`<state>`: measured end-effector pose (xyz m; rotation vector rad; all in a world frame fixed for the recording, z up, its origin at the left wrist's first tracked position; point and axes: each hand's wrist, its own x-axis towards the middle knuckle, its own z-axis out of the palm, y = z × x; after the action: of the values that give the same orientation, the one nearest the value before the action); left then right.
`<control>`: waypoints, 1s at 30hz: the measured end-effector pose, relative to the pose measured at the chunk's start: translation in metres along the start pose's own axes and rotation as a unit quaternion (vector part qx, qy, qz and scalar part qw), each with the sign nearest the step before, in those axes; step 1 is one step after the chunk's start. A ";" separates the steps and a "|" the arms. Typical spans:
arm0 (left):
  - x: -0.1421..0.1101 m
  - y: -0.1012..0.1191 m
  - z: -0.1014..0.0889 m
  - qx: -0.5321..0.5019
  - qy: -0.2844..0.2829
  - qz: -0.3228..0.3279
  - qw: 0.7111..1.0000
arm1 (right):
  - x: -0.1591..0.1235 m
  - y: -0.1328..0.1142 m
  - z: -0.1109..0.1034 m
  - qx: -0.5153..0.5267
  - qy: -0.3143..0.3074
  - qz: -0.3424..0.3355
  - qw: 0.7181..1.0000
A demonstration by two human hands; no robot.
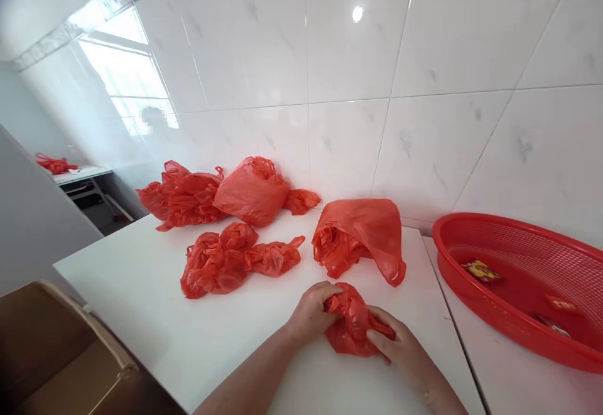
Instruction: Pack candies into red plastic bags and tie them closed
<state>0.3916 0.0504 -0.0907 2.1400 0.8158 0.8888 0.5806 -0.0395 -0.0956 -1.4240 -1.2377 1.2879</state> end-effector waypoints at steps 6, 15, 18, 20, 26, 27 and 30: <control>0.001 0.004 -0.027 0.040 0.082 -0.021 0.996 | 0.003 0.004 -0.006 0.070 0.077 -0.005 0.995; -0.008 0.003 -0.085 0.279 0.196 -0.065 0.938 | 0.009 0.019 -0.015 0.077 0.069 0.026 0.994; -0.003 -0.014 -0.097 0.316 0.194 -0.148 0.917 | 0.009 0.023 -0.017 0.079 0.069 0.030 0.994; 0.000 -0.026 -0.101 0.294 0.163 -0.202 0.920 | 0.009 0.021 -0.016 0.082 0.068 0.026 0.994; -0.010 -0.023 -0.083 0.210 0.072 -0.179 0.958 | 0.009 0.012 -0.012 0.084 0.085 0.022 0.993; -0.014 -0.014 -0.079 0.193 0.059 -0.158 0.967 | 0.009 0.011 -0.011 0.083 0.086 0.021 0.993; -0.026 0.016 -0.071 0.111 -0.017 -0.095 0.989 | 0.008 0.010 -0.009 0.078 0.094 0.028 0.992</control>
<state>0.3267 0.0454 -0.0492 2.2131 1.1249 0.6876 0.5908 -0.0332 -0.1051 -1.4390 -0.9567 1.2284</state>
